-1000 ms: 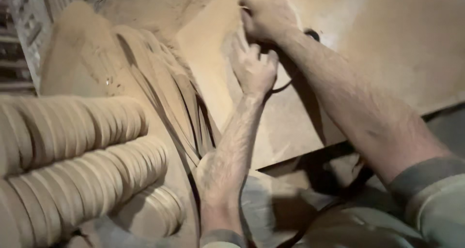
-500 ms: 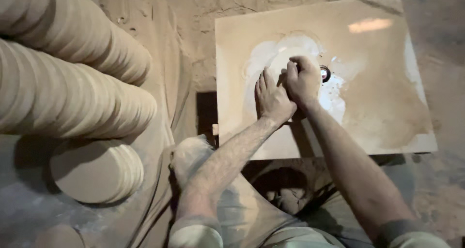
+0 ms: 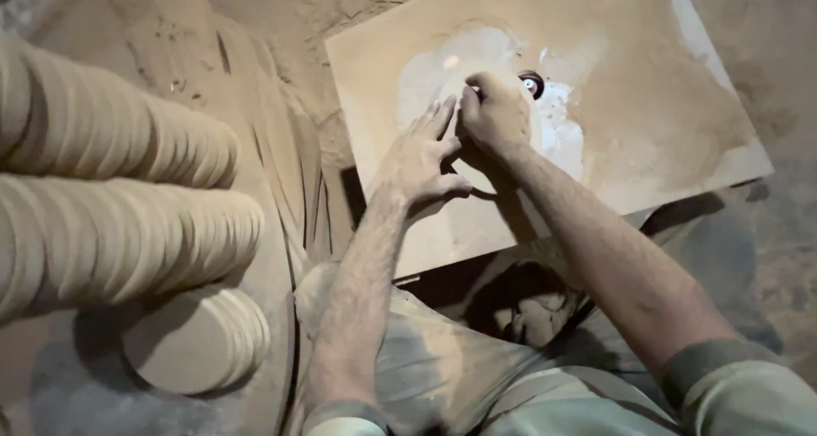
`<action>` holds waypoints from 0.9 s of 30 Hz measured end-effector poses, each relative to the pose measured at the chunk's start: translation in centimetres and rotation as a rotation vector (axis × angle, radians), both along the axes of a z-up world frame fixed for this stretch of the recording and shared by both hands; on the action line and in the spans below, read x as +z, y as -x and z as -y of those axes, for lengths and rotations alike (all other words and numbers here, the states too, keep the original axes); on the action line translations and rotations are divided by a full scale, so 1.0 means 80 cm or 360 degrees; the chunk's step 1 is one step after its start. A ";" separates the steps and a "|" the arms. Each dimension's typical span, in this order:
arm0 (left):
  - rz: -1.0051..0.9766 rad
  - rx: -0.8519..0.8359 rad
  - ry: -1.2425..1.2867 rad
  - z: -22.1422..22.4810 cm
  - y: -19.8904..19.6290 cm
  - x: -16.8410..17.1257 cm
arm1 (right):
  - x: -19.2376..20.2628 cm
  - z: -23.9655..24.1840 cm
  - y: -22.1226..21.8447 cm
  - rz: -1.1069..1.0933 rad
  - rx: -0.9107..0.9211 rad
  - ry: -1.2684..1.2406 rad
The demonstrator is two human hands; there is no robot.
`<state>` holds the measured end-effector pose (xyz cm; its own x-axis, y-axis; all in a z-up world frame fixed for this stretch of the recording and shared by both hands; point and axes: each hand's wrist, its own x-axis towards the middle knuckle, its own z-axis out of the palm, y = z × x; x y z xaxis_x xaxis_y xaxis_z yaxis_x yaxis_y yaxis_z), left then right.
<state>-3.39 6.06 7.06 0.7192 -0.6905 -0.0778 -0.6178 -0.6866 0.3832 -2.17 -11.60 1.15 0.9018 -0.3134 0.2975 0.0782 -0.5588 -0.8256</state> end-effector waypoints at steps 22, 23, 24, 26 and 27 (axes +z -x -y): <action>0.0295 0.0813 0.0349 0.089 -0.020 -0.103 | -0.052 -0.016 -0.135 0.0150 0.0002 0.0162; 0.0289 0.0833 0.0282 0.091 -0.022 -0.101 | -0.053 -0.013 -0.136 0.0190 0.0040 0.0113; 0.0282 0.0853 0.0214 0.091 -0.022 -0.097 | -0.051 -0.011 -0.136 0.0231 0.0079 0.0064; 0.0140 0.0853 0.0112 0.089 -0.030 -0.083 | -0.040 -0.008 -0.138 0.0136 0.0080 0.0030; 0.0067 0.0844 0.0066 0.087 -0.037 -0.076 | -0.034 -0.005 -0.138 0.0088 0.0073 0.0018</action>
